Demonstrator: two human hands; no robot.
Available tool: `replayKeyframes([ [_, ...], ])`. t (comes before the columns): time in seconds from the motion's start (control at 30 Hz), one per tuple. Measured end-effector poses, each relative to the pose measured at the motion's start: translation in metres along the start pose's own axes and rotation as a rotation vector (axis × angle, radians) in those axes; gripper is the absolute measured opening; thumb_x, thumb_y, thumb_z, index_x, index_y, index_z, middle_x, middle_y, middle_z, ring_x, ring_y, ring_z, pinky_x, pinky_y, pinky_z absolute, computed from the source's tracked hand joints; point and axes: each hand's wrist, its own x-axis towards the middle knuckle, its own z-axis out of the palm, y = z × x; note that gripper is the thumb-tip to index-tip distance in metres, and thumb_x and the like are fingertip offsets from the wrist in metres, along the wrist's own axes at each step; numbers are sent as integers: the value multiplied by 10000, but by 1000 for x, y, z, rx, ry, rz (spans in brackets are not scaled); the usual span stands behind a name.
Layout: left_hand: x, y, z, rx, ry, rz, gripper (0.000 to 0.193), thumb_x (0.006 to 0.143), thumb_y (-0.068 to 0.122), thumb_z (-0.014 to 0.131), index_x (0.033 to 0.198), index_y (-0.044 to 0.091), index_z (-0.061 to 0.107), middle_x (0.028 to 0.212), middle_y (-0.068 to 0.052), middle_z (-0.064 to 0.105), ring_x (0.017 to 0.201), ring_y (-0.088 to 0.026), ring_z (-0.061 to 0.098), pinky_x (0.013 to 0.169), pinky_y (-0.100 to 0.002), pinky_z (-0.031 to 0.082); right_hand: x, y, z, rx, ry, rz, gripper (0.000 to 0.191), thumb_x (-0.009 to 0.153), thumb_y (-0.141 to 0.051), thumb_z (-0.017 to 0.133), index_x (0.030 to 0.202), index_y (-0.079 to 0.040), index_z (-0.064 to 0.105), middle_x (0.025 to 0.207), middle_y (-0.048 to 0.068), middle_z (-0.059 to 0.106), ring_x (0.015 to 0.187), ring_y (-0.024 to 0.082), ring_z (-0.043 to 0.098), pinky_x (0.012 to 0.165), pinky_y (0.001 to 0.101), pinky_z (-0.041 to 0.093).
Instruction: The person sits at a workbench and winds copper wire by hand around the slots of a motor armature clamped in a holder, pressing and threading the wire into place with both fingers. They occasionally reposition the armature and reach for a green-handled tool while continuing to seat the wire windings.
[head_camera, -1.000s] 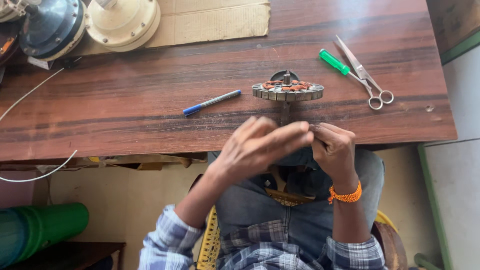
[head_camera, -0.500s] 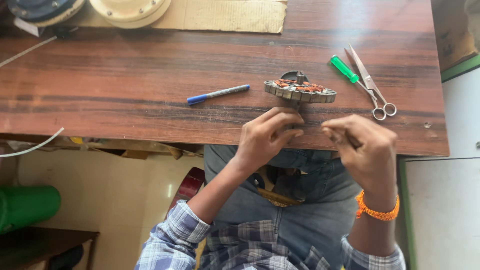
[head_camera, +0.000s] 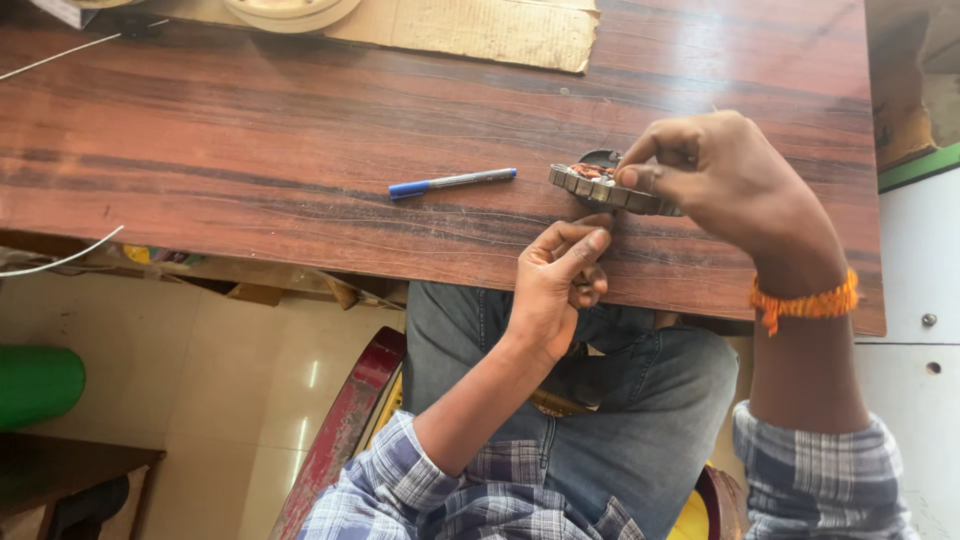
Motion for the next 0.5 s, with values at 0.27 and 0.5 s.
replayKeyframes([
  [0.27, 13, -6, 12, 37, 85, 90, 182, 888, 184, 819, 886, 80, 670, 694, 52, 548, 501, -37, 479, 422, -196, 335, 33, 46, 2, -108, 109, 20, 169, 907, -148, 779, 1017, -20, 794, 777, 113, 707, 728, 125, 602, 658, 329, 487],
  [0.5, -15, 16, 41, 606, 164, 689, 123, 961, 175, 766, 998, 85, 690, 888, 7, 662, 738, -91, 577, 629, -232, 482, 8, 70, 0, 85, 245, 84, 168, 929, -141, 778, 1033, -9, 787, 898, 47, 746, 823, 79, 640, 724, 253, 514],
])
